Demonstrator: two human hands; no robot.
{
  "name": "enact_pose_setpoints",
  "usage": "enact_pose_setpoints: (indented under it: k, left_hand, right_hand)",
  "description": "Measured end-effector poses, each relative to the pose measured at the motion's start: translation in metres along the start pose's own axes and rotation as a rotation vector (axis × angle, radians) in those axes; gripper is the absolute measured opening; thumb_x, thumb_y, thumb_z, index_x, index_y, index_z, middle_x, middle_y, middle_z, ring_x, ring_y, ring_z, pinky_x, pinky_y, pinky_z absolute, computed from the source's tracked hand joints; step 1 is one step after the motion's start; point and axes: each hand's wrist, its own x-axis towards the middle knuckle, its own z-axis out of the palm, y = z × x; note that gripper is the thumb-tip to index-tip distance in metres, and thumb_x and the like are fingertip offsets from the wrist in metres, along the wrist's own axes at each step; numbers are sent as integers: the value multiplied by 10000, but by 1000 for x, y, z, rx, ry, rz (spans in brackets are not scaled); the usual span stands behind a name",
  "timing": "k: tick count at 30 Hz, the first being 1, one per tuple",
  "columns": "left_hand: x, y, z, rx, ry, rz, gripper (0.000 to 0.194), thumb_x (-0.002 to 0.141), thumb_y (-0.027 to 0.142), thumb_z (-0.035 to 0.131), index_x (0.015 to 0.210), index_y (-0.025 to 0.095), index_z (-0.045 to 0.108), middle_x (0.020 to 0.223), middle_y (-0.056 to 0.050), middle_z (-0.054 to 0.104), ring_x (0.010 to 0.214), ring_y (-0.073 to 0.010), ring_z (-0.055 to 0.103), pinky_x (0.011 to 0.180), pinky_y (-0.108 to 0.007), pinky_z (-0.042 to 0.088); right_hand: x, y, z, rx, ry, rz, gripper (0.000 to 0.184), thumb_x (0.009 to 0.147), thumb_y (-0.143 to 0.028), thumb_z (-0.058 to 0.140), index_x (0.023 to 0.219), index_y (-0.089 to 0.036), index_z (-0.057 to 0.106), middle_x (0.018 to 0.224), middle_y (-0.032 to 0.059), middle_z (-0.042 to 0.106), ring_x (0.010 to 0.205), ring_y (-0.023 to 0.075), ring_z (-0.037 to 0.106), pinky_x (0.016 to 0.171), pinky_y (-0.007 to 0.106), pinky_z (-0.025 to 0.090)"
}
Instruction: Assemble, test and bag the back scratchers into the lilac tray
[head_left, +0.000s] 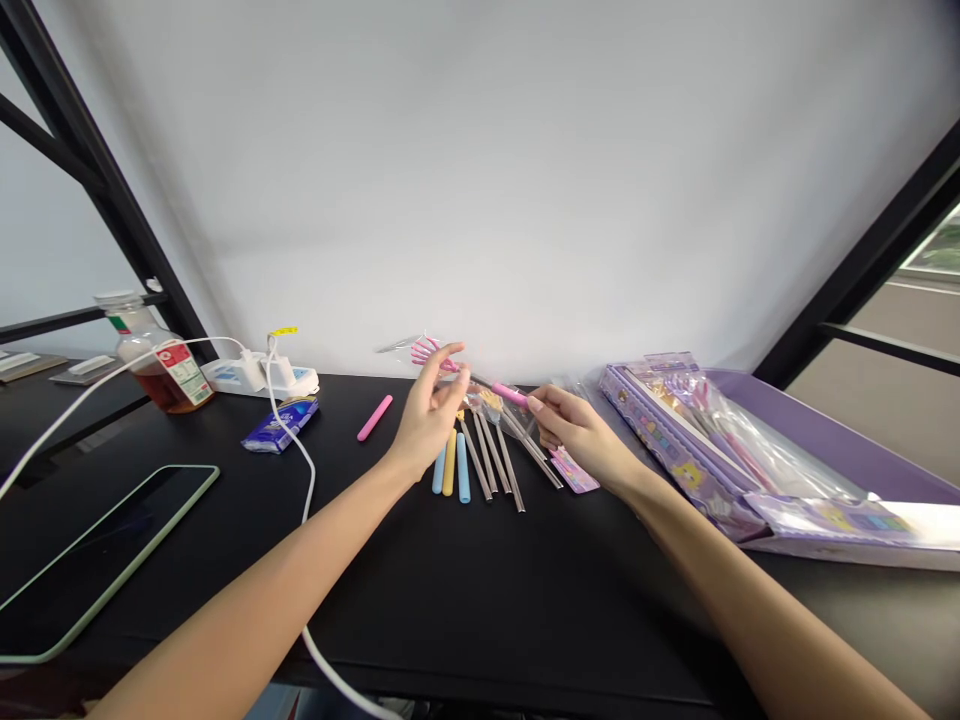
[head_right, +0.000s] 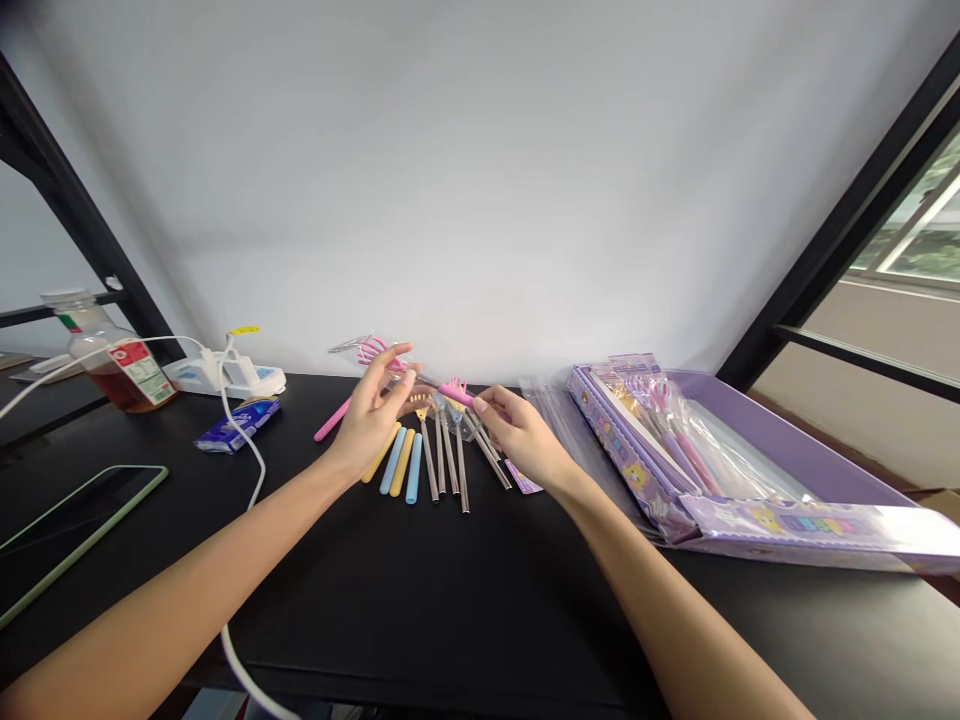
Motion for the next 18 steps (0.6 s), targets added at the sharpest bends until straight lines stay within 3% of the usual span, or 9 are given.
enact_pose_setpoints:
  k: [3,9,14,18]
  left_hand:
    - [3,-1,-1,18,66,57,343,915,410,644,1222,260,611,1105,-50,659,892,-178,718,854,-345,620]
    - [-4,-3,4,87,-120,2,300,883,397,686,1120,213,691,1012,-52,716,873,-197,728,860,-365,632]
    - [2,-3,-2,7,-58,-50,340,851,359,714,1149,201,677,873,-36,691,811,-189,727,813,-358,646]
    - [8,5,-11,-7,-19,-99,321,833,322,712,1127,201,664,747,10,605,692,-149,683,716,-334,654]
  right_hand:
    - [-1,4,9,-105,1,-20,388,973,-608,437,895,-228,456,714,-40,456,632,124,437,579,276,398]
    - [0,17,30,0,43,-64,317,974,-570,462,1013,-260,409,1018,26,546,889,172,582,729,329,518]
    - [0,3,14,134,-49,-56,411,900,-502,622,1203,-237,537,1064,66,660,950,212,664,840,398,558]
    - [-3,-10,0,147,-167,-67,402,803,-452,765,1092,-189,674,1008,92,749,961,264,729,961,467,550]
